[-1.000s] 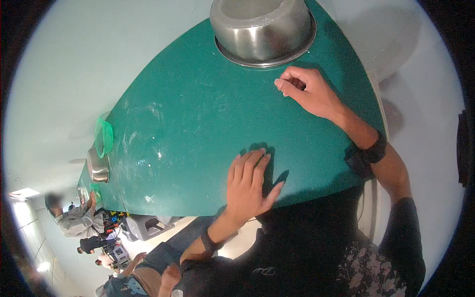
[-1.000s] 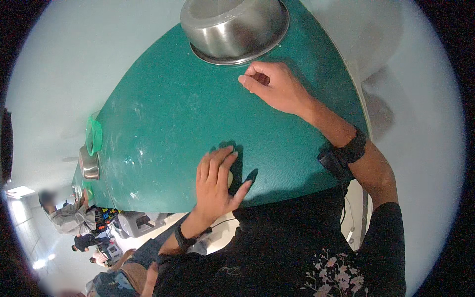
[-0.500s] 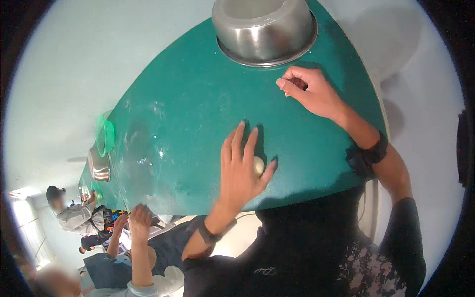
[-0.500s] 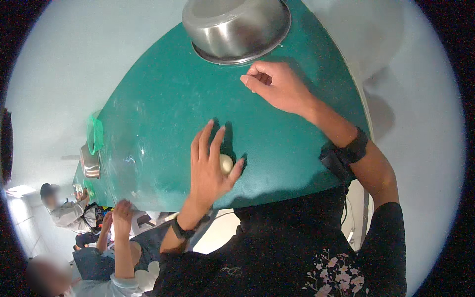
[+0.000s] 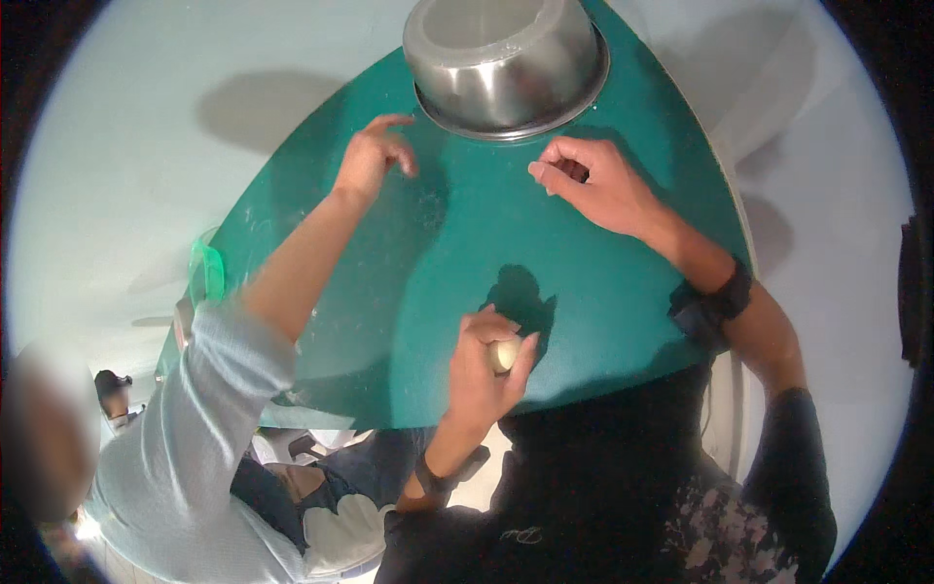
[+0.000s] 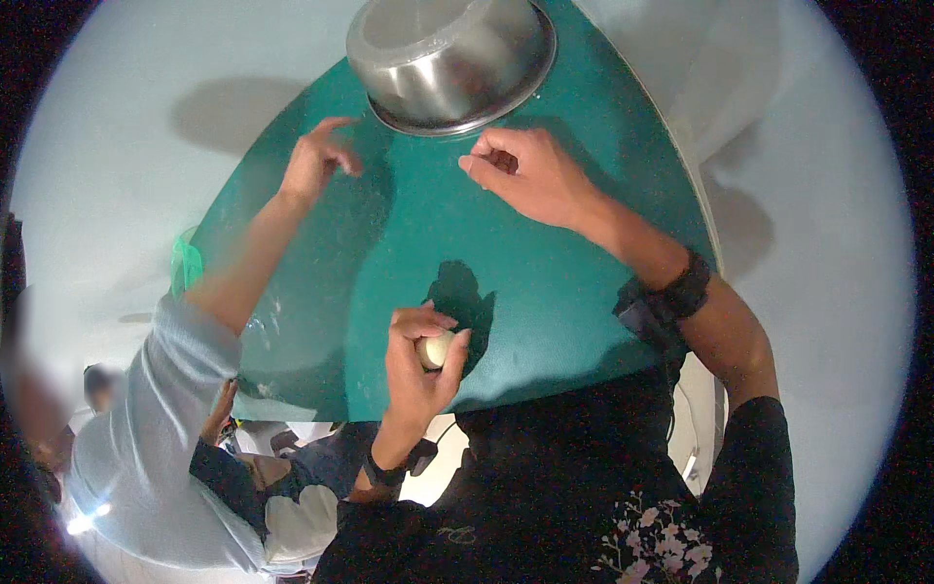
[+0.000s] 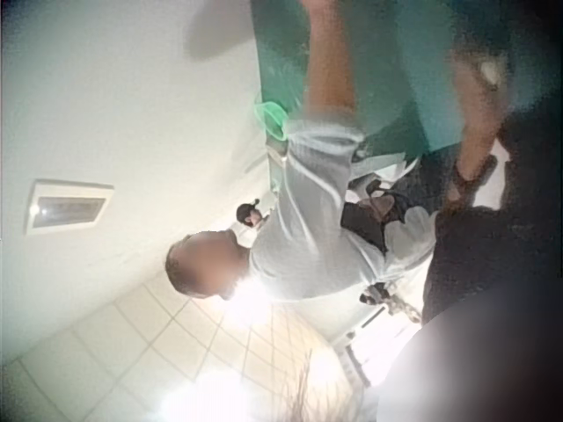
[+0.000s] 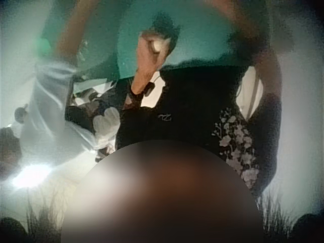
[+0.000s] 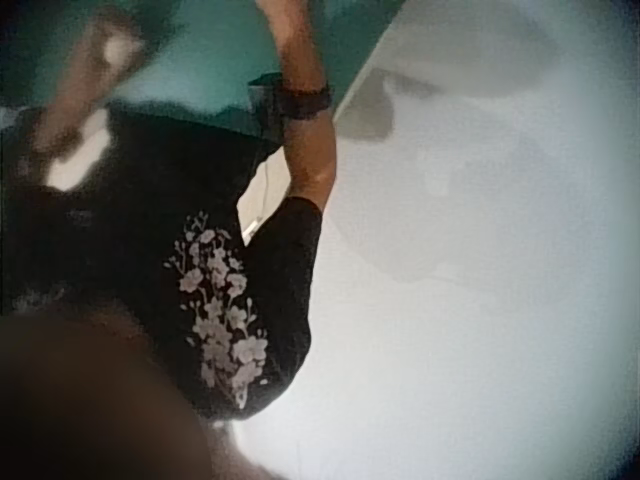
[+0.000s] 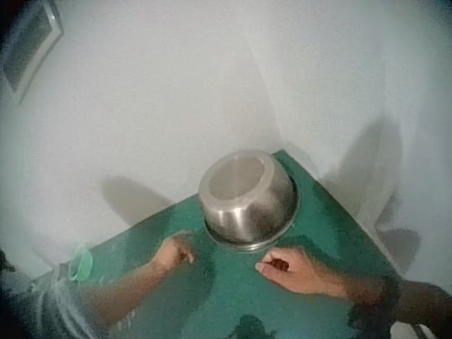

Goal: Roll small pieces of dough into balls on a preparation surface.

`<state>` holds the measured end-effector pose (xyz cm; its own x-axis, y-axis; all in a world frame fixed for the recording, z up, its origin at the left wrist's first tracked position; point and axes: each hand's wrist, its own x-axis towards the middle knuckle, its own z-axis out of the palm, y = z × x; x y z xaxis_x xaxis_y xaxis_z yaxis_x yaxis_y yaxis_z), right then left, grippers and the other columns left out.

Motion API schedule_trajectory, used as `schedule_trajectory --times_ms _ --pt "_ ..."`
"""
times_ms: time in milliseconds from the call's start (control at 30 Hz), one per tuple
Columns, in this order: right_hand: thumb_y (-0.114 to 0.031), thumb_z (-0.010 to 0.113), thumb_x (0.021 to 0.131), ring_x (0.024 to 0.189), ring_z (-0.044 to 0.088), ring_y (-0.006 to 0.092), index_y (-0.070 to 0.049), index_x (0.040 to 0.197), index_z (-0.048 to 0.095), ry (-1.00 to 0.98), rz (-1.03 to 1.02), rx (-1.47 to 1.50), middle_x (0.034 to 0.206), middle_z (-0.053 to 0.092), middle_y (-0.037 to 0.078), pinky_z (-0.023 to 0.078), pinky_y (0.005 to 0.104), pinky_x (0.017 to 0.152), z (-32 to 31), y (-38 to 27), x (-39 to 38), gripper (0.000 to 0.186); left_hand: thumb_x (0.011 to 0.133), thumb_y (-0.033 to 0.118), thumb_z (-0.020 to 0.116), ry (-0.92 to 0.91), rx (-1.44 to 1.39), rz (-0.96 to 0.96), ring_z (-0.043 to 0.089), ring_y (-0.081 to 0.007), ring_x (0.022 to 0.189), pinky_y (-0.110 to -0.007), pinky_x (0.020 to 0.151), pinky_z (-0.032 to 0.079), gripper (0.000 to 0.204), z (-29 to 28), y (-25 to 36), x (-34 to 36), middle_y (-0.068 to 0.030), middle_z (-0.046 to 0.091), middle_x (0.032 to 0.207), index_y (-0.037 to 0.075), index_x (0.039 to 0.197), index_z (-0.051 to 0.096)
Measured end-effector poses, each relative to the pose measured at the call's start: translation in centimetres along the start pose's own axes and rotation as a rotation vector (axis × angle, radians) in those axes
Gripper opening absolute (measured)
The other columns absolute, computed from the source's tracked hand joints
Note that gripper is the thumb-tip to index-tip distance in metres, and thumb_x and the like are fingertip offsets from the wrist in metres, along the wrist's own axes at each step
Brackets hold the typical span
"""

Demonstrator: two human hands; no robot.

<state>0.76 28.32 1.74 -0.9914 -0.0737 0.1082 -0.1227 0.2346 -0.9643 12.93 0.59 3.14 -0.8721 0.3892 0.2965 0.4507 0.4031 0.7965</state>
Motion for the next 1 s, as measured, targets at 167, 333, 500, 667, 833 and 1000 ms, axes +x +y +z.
schedule_trajectory --times_ms 167,333,500,667,833,1000 --pt "-0.027 0.076 0.106 0.067 0.055 0.0065 0.000 0.091 0.070 0.024 -0.044 0.065 0.072 0.064 0.000 0.047 0.0307 0.061 1.8 -0.2 1.1 0.031 0.095 0.002 0.062 -0.090 0.316 -0.093 0.068 -0.0426 0.112 -0.052 0.102 0.054 0.040 -5.2 1.4 -1.7 -0.0237 0.068 0.126 -0.001 0.134 0.064" --pt "-0.027 0.075 0.106 0.068 0.055 0.0059 0.000 0.092 0.070 0.048 -0.042 0.037 0.072 0.064 -0.001 0.046 0.0295 0.062 1.3 0.2 0.8 0.031 0.092 0.015 0.070 -0.161 0.429 -0.016 0.061 -0.0434 0.123 -0.055 0.106 0.050 0.051 -3.0 1.7 -0.9 -0.0210 0.064 0.135 0.001 0.141 0.065" --pt "-0.026 0.075 0.107 0.070 0.055 0.0038 -0.002 0.093 0.071 0.118 -0.051 0.108 0.075 0.065 -0.004 0.046 0.0275 0.062 1.7 0.0 0.3 0.028 0.096 0.030 0.076 -0.131 0.640 0.046 0.057 -0.0439 0.130 -0.054 0.111 0.045 0.060 -0.9 0.7 4.1 -0.0225 0.058 0.149 0.000 0.145 0.060" --pt "-0.024 0.074 0.107 0.069 0.053 0.0018 -0.003 0.091 0.071 0.204 -0.108 0.165 0.074 0.064 -0.005 0.044 0.0252 0.061 3.6 0.2 0.4 0.026 0.097 0.033 0.076 -0.062 0.638 0.003 0.050 -0.0485 0.142 -0.057 0.120 0.040 0.069 -1.4 -2.8 5.9 -0.0265 0.051 0.158 -0.001 0.152 0.055" --pt "-0.022 0.074 0.107 0.067 0.051 0.0008 -0.002 0.090 0.069 0.277 -0.125 0.187 0.072 0.061 -0.006 0.042 0.0248 0.059 2.7 -0.5 -0.4 0.027 0.097 0.032 0.077 -0.177 0.608 0.015 0.047 -0.0490 0.146 -0.058 0.122 0.039 0.069 -2.1 -0.3 2.3 -0.0275 0.047 0.163 -0.001 0.154 0.054" --pt "-0.020 0.074 0.106 0.066 0.050 0.0010 -0.002 0.087 0.067 0.283 -0.200 0.224 0.070 0.058 -0.006 0.039 0.0255 0.058 3.5 -0.9 0.2 0.027 0.085 0.014 0.091 -0.154 0.542 -0.011 0.059 -0.0457 0.129 -0.055 0.106 0.051 0.061 -4.0 0.5 -3.8 -0.0232 0.061 0.142 0.003 0.138 0.062"
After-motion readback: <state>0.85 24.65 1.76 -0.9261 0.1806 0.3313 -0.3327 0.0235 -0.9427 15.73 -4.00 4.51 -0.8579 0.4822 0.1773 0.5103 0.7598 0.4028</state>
